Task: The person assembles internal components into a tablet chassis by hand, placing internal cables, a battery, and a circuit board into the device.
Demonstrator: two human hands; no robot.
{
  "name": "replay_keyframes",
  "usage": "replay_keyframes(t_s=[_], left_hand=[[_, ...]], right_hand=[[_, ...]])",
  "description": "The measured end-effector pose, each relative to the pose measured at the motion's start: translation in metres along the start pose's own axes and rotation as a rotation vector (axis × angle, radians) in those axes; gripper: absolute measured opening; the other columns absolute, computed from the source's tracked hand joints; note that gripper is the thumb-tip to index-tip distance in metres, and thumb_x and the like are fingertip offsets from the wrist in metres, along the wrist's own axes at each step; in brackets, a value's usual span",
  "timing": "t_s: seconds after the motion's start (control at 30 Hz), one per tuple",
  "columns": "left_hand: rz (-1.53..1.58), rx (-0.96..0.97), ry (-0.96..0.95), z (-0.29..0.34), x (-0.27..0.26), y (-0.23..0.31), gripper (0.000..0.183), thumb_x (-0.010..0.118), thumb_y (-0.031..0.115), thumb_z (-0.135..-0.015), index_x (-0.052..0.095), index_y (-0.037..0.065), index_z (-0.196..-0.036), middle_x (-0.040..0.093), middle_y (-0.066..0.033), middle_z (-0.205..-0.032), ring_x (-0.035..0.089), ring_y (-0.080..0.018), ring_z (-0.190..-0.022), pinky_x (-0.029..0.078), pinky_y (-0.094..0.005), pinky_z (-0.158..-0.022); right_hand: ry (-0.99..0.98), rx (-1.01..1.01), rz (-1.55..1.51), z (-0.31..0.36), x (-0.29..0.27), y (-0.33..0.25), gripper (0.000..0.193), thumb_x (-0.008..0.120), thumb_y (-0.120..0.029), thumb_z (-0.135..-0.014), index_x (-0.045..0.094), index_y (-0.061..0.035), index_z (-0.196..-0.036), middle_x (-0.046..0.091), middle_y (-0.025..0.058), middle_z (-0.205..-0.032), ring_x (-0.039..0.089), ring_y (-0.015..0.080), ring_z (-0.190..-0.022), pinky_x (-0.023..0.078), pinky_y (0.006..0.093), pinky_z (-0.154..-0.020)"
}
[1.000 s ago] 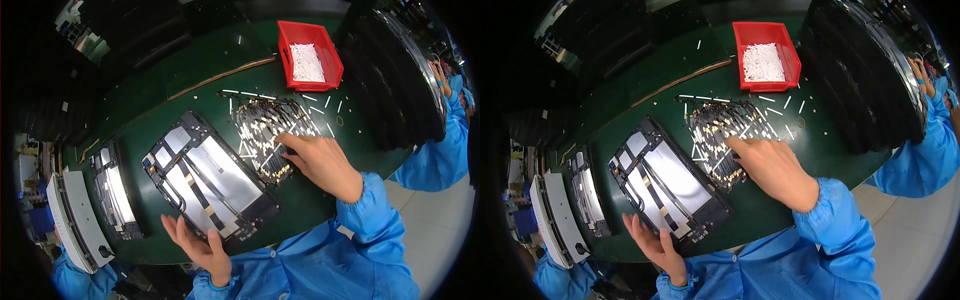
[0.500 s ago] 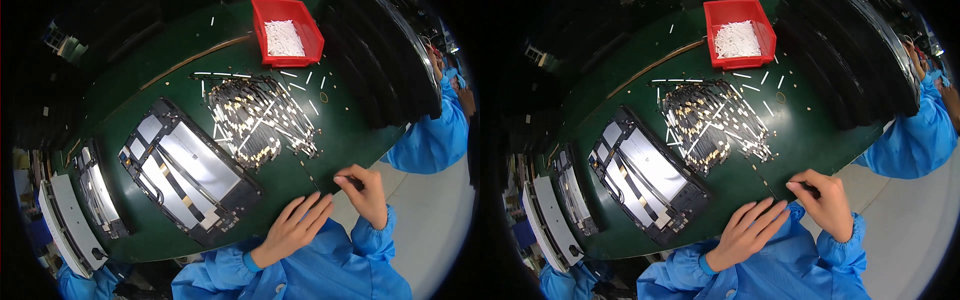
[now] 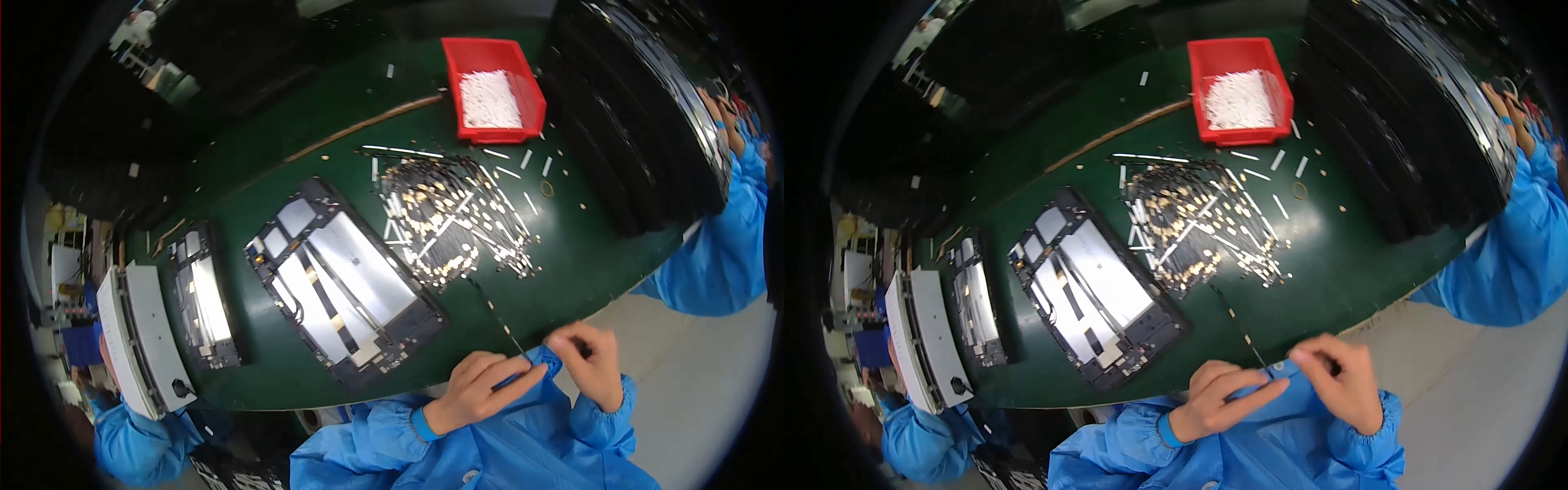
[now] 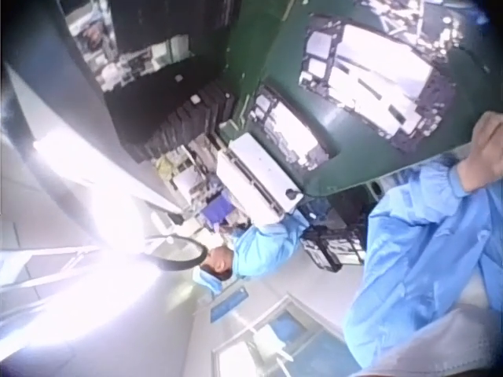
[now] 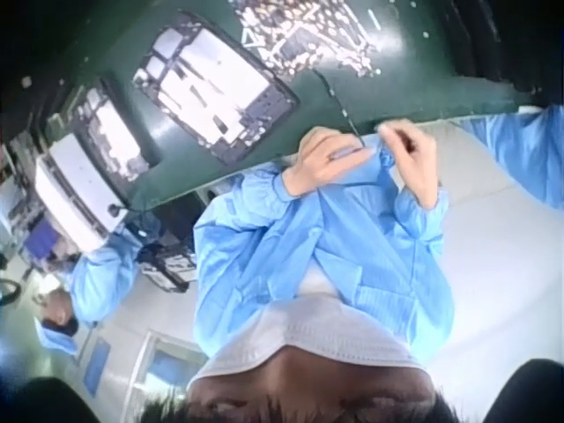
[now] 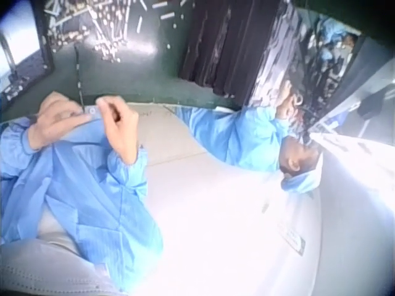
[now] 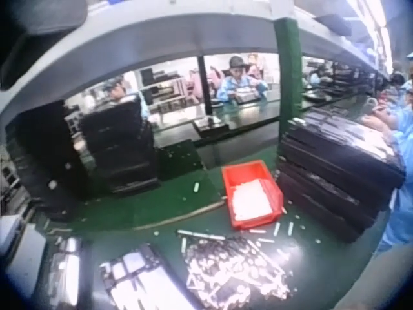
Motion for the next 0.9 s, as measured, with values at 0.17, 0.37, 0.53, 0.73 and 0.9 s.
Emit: replay_keyframes(t_s=[0.17, 0.37, 0.53, 0.73, 0.9], left_hand=[[0.025, 0.079, 0.112, 0.008, -0.026, 0.012, 0.03, 0.067, 0.009, -0.061, 0.074, 0.011, -0.091, 0.064, -0.0007, -0.086, 0.059, -0.0119, -0.076, 0.048, -0.0219, -0.06], [-0.027, 0.014, 0.127, 0.022, -0.058, 0.015, 0.024, 0.072, 0.006, -0.068, 0.073, 0.011, -0.091, 0.065, -0.0011, -0.088, 0.061, -0.014, -0.076, 0.053, -0.0249, -0.067], [-0.016, -0.064, 0.15, 0.042, -0.085, 0.022, 0.024, 0.067, 0.007, -0.073, 0.071, 0.009, -0.096, 0.065, -0.0023, -0.095, 0.061, -0.017, -0.084, 0.054, -0.0276, -0.074], [0.11, -0.148, 0.192, 0.065, -0.109, 0.019, 0.028, 0.071, 0.005, -0.068, 0.073, 0.014, -0.095, 0.061, -0.0042, -0.094, 0.06, -0.019, -0.082, 0.053, -0.0306, -0.074], [0.188, -0.28, 0.489, 0.086, -0.129, 0.011, 0.023, 0.067, 0.001, -0.076, 0.07, 0.007, -0.098, 0.058, -0.0106, -0.109, 0.061, -0.0214, -0.09, 0.05, -0.0295, -0.076]], right_hand=[[-0.56, 0.241, -0.488, 0.003, 0.02, -0.011, 0.013, 0.059, -0.009, -0.089, 0.065, 0.0025, -0.093, 0.06, 0.0017, -0.07, 0.047, 0.0027, -0.056, 0.036, 0.0187, -0.049], [-0.767, 0.187, -0.487, -0.015, 0.043, -0.027, 0.012, 0.064, -0.004, -0.085, 0.066, 0.0026, -0.095, 0.058, 0.0009, -0.068, 0.044, 0.0026, -0.055, 0.033, 0.0185, -0.048], [-0.957, 0.112, -0.379, -0.024, 0.065, -0.042, 0.013, 0.069, -0.005, -0.082, 0.067, 0.0015, -0.092, 0.055, -0.0016, -0.067, 0.041, 0.0031, -0.057, 0.03, 0.0193, -0.049], [-1.13, 0.058, -0.392, -0.032, 0.101, -0.07, 0.014, 0.069, -0.005, -0.082, 0.066, 0.0013, -0.093, 0.057, -0.0002, -0.066, 0.042, 0.0032, -0.056, 0.031, 0.0192, -0.049], [-0.969, 0.018, -0.34, -0.031, 0.132, -0.091, 0.011, 0.068, -0.004, -0.081, 0.064, 0.0009, -0.09, 0.063, 0.0016, -0.069, 0.041, 0.0022, -0.051, 0.032, 0.0191, -0.046]])
Point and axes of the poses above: each hand's wrist, its own z-axis away from the middle knuckle, its own x-axis out of the palm, y = z × x, the point moved 1 cm from there along -z, towards the middle knuckle
